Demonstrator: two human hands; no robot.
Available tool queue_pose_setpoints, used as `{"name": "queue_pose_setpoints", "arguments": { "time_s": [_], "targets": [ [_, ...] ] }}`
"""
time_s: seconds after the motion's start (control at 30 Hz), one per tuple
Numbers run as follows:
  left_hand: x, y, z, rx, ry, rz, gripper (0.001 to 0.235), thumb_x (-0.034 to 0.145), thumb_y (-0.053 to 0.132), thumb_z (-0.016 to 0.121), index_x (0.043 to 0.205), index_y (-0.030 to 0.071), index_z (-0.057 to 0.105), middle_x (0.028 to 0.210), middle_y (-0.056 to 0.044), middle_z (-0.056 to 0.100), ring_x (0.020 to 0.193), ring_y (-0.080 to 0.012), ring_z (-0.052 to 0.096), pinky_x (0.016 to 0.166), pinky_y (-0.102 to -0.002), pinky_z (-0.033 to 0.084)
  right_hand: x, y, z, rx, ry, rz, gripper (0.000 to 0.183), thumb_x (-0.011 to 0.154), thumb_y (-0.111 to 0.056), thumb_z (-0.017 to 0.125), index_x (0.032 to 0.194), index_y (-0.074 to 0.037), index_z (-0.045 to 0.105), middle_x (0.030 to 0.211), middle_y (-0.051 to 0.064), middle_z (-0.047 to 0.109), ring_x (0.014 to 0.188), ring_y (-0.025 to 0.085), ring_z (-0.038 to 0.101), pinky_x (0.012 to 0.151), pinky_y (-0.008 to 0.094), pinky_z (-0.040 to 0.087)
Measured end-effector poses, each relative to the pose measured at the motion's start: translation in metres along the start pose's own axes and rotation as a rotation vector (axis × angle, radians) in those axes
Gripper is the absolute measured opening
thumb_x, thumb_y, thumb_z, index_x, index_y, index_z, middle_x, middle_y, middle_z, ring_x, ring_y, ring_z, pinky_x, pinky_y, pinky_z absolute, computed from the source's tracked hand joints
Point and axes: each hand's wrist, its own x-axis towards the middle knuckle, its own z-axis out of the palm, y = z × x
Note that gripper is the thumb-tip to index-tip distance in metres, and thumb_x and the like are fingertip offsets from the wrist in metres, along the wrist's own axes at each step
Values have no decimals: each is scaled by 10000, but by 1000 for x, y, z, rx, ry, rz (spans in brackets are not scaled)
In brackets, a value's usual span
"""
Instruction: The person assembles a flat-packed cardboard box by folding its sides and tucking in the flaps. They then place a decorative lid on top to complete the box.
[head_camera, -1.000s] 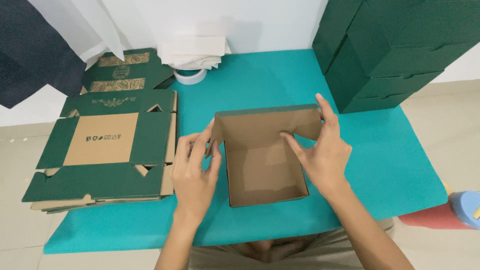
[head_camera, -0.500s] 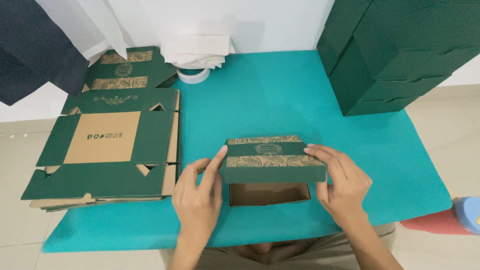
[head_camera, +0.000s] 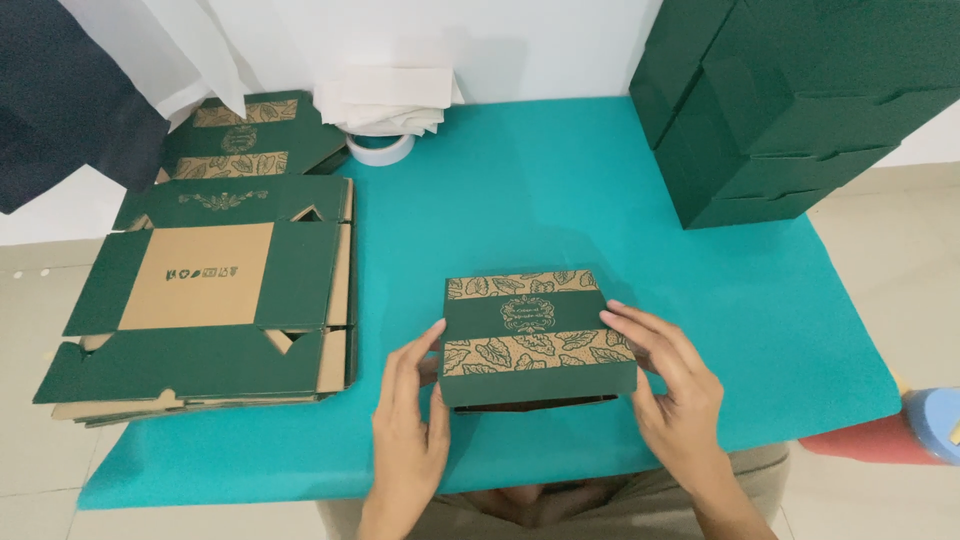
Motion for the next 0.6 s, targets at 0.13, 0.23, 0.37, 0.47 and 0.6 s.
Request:
{"name": "queue_pose_setpoints", "arguments": {
  "time_s": [0.13,0.23,0.37,0.47,0.6],
  "targets": [
    [-2,1,1,-7,-21,-75,495,945,47,408,1427,144,460,1326,-98,538,1060,-207,604,699,-274,532,-6,6,5,53,25,31,290,1023,-87,428,1224,-35,630,1284,191,622,1166,246,645,805,251,581],
    [-3,-1,1,-24,-28,-40,452,980,87,428,1429,124,459,1324,-123,535,1205,-247,566,965,-359,501,-10,11,7,47,21,19,350,1033,-231,413,1237,-30,614,1292,205,613,1087,223,667,732,240,564],
    [-4,-4,0,-32,-45,-28,456,973,75,429,1427,114,455,1334,-127,541,1234,-253,556,983,-364,492,-16,14,10,52,17,8,378,1032,-247,401,1252,-11,599,1317,216,590,1188,266,635,877,286,583],
    [-4,-8,-3,-65,-61,14,441,987,71,440,1426,110,459,1331,-134,545,1210,-252,581,978,-355,508,-20,18,10,56,-4,-10,425,1038,-284,371,1274,1,580,1338,225,567,1215,280,616,884,291,579],
    [-3,-11,-5,-74,-72,56,439,989,40,463,1423,106,471,1298,-126,578,1169,-229,612,947,-321,511,-25,21,9,59,-54,2,437,1052,-270,316,1302,-1,552,1378,237,537,1266,293,580,922,304,549]
  ]
}}
